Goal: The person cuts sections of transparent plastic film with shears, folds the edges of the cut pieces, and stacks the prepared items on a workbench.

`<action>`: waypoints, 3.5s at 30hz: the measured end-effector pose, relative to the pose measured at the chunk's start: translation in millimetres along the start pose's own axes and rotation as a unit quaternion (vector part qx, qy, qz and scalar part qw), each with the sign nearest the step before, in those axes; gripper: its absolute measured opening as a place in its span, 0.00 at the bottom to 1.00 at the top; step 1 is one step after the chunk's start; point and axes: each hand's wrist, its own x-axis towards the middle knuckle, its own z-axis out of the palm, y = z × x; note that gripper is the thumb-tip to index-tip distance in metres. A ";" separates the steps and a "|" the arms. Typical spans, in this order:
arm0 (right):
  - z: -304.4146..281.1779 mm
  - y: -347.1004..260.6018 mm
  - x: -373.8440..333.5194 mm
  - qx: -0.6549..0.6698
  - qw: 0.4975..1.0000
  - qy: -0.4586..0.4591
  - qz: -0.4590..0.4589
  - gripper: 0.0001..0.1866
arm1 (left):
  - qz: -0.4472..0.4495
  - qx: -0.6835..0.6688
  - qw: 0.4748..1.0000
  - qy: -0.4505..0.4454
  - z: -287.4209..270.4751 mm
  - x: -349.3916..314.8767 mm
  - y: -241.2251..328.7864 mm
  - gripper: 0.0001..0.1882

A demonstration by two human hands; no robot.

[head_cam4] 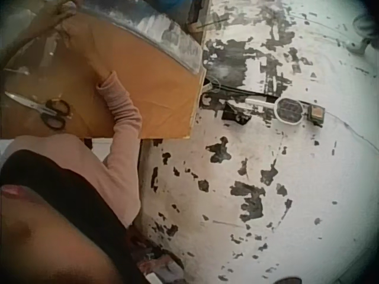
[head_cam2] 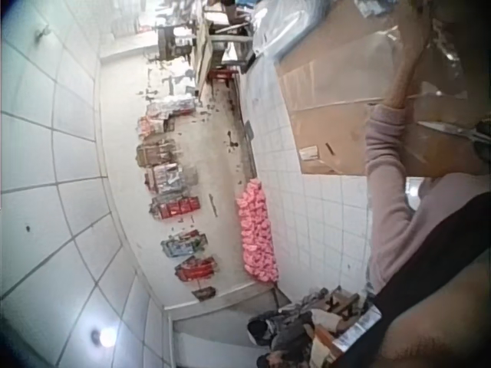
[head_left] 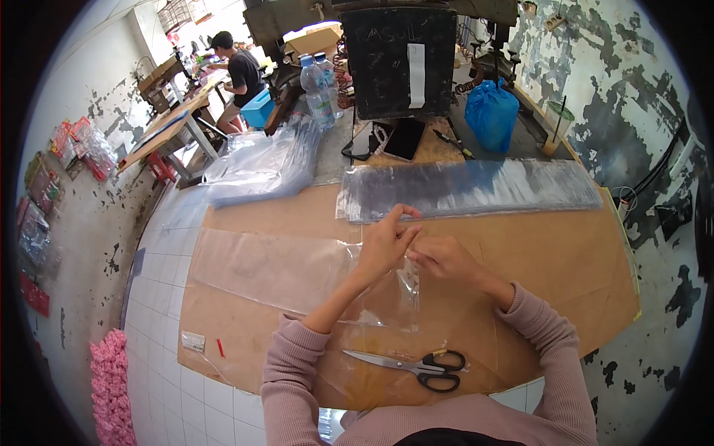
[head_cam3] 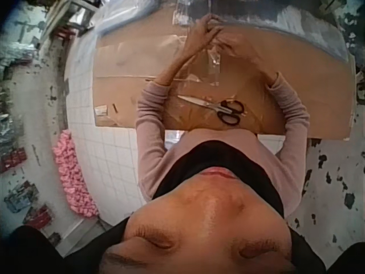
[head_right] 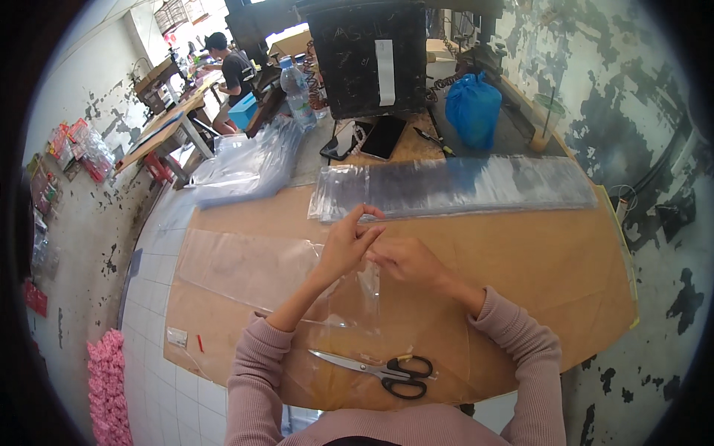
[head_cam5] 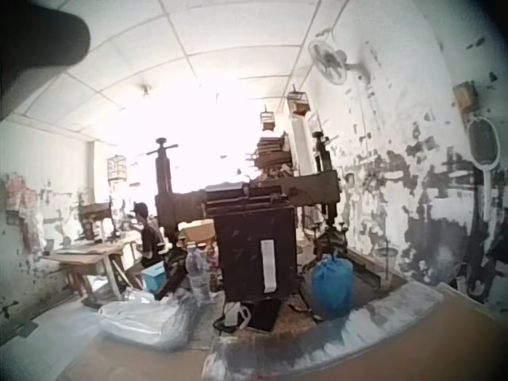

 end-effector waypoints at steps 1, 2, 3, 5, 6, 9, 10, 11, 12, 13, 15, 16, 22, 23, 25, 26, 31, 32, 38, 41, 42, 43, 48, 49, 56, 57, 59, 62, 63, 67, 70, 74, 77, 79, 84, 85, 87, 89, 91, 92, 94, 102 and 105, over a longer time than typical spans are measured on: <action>1.5 -13.1 1.3 0.044 0.996 -0.023 -0.071 0.05 | -0.002 0.047 0.997 0.069 1.8 2.1 -18.4 0.08; 3.5 -32.3 -0.1 0.091 0.985 -0.045 -0.141 0.05 | -0.007 0.094 0.986 0.137 3.7 0.1 -29.2 0.08; 9.1 -57.5 -5.5 0.143 0.968 -0.108 -0.174 0.05 | -0.012 0.092 0.986 0.142 5.3 -3.6 -28.3 0.08; 20.4 -102.7 -23.1 0.232 0.922 -0.217 -0.221 0.07 | -0.038 0.153 0.976 0.151 6.3 5.4 -27.3 0.06; 26.1 -118.4 -31.1 0.279 0.893 -0.264 -0.235 0.08 | -0.028 0.145 0.978 0.147 8.6 7.0 -35.1 0.05; 21.3 -109.4 -12.5 0.291 0.877 -0.312 -0.220 0.14 | 0.010 0.143 0.970 0.197 10.4 4.7 -35.4 0.05; 12.5 -96.9 -7.1 0.300 0.869 -0.341 -0.198 0.15 | 0.009 0.144 0.970 0.195 5.5 6.1 -32.4 0.05; -2.6 -80.9 2.2 0.304 0.870 -0.356 -0.153 0.16 | -0.014 0.108 0.977 0.183 -2.0 7.8 -27.3 0.04; -20.1 -68.9 8.2 0.305 0.872 -0.369 -0.102 0.18 | -0.034 0.067 0.983 0.167 -5.2 8.5 -20.7 0.04; -24.1 -45.4 7.1 0.349 0.900 -0.262 -0.003 0.20 | -0.034 0.064 0.984 0.162 -4.3 9.9 -16.1 0.04; -29.9 -26.8 10.2 0.249 0.952 -0.131 0.121 0.21 | -0.024 0.008 0.990 0.135 -1.5 8.3 -4.5 0.05; -27.4 -28.2 16.2 0.111 0.977 -0.110 0.143 0.21 | -0.027 0.010 0.990 0.137 0.5 5.5 -2.4 0.05; 5.1 -33.6 4.8 0.414 0.794 -0.228 0.382 0.24 | 0.050 -0.039 0.985 0.163 0.5 -15.5 25.0 0.06; 2.0 -30.0 1.6 0.413 0.794 -0.224 0.385 0.24 | 0.212 0.136 0.951 0.176 -8.0 -25.8 34.2 0.06; 2.4 -21.2 -3.6 0.502 0.745 -0.133 0.418 0.22 | 0.388 0.304 0.865 0.090 -15.4 -52.1 32.6 0.09; 4.6 -17.9 -5.3 0.503 0.745 -0.131 0.419 0.22 | 0.411 0.302 0.860 -0.002 -12.7 -67.8 28.3 0.10; 4.1 -15.2 -2.1 0.565 0.687 -0.130 0.438 0.18 | 0.487 0.475 0.729 0.067 2.4 -99.3 2.4 0.12; 4.1 -18.4 -1.4 0.567 0.685 -0.130 0.439 0.18 | 0.472 0.501 0.718 0.107 2.2 -99.1 1.6 0.12; 9.6 -17.2 -4.8 0.603 0.661 -0.114 0.433 0.17 | 0.490 0.396 0.770 0.102 -2.6 -90.6 2.0 0.08; 11.4 -18.2 -3.8 0.576 0.670 -0.100 0.458 0.16 | 0.496 0.395 0.765 0.109 -3.5 -89.0 2.1 0.08; 10.4 -19.6 -3.0 0.581 0.659 -0.098 0.468 0.16 | 0.499 0.405 0.758 0.113 -3.4 -88.6 3.7 0.09; 10.3 -20.8 -2.1 0.586 0.648 -0.096 0.478 0.16 | 0.497 0.406 0.758 0.113 -2.3 -89.4 8.1 0.09; 20.2 -24.0 -6.5 0.571 0.669 -0.100 0.466 0.17 | 0.453 0.468 0.746 0.140 3.3 -90.6 13.7 0.10; 21.9 -24.9 -7.0 0.545 0.680 -0.085 0.483 0.18 | 0.452 0.468 0.746 0.140 1.9 -90.5 13.6 0.10; 12.6 -28.0 -2.9 0.567 0.685 -0.129 0.438 0.18 | 0.449 0.487 0.738 0.131 -16.0 -88.5 20.0 0.10; 9.1 -32.8 0.0 0.555 0.693 -0.129 0.442 0.18 | 0.434 0.484 0.749 0.131 -17.6 -88.4 19.1 0.10; 8.7 -33.6 -0.2 0.542 0.701 -0.126 0.446 0.18 | 0.421 0.479 0.760 0.129 -16.6 -87.7 21.8 0.10; 16.6 -25.5 -5.6 0.559 0.702 -0.098 0.430 0.18 | 0.357 0.313 0.874 0.103 -5.4 -90.8 32.5 0.11; 16.7 -24.0 -5.1 0.550 0.718 -0.075 0.420 0.19 | 0.344 0.265 0.898 0.071 -1.2 -91.2 30.8 0.10; 4.1 -22.3 -18.2 0.336 0.879 -0.181 0.286 0.22 | 0.330 0.149 0.929 -0.077 9.2 -106.4 19.7 0.06; -13.9 -37.1 -31.2 0.334 0.822 -0.353 0.298 0.21 | 0.326 0.091 0.929 -0.149 14.3 -128.5 31.0 0.04; -48.2 -35.6 -50.2 0.352 0.896 -0.247 0.114 0.24 | 0.285 -0.020 0.916 -0.283 0.4 -143.3 27.6 0.01; -118.2 31.9 -94.7 0.174 0.846 -0.311 0.396 0.23 | 0.260 -0.054 0.906 -0.330 -38.1 -190.2 31.1 0.03; -135.0 28.7 -72.0 0.220 0.823 -0.358 0.383 0.24 | 0.038 0.066 0.978 -0.193 -86.4 -197.4 13.0 0.05; -94.7 -6.1 -68.0 0.382 0.756 -0.297 0.440 0.24 | -0.183 0.520 0.831 0.069 -215.9 -207.6 -6.1 0.05; -86.1 -7.6 -62.2 0.436 0.756 -0.271 0.405 0.24 | -0.170 0.531 0.820 0.128 -211.1 -203.9 -3.9 0.06; -67.0 -7.3 -49.9 0.489 0.754 -0.244 0.366 0.23 | -0.138 0.550 0.787 0.245 -198.4 -194.5 0.9 0.08; -51.8 -4.1 -38.6 0.549 0.743 -0.211 0.320 0.23 | -0.158 0.375 0.893 0.193 -160.0 -183.6 5.2 0.11; -38.3 -12.4 -29.5 0.539 0.749 -0.164 0.349 0.22 | -0.172 -0.058 0.983 0.001 -64.4 -183.6 1.7 0.08; -31.0 -13.6 -27.7 0.525 0.751 -0.105 0.385 0.22 | -0.092 -0.064 0.988 -0.104 -28.3 -175.0 34.9 0.12; -21.4 -30.3 -29.0 0.537 0.745 -0.075 0.389 0.22 | -0.208 -0.359 0.903 -0.110 25.0 -175.3 36.1 0.20; -13.4 -27.6 -37.6 0.561 0.739 -0.176 0.330 0.22 | -0.123 -0.564 0.718 0.389 44.5 -165.4 27.7 0.17; -12.3 -17.8 -28.4 0.542 0.775 -0.138 0.295 0.19 | -0.116 -0.555 0.725 0.391 48.1 -178.9 16.2 0.17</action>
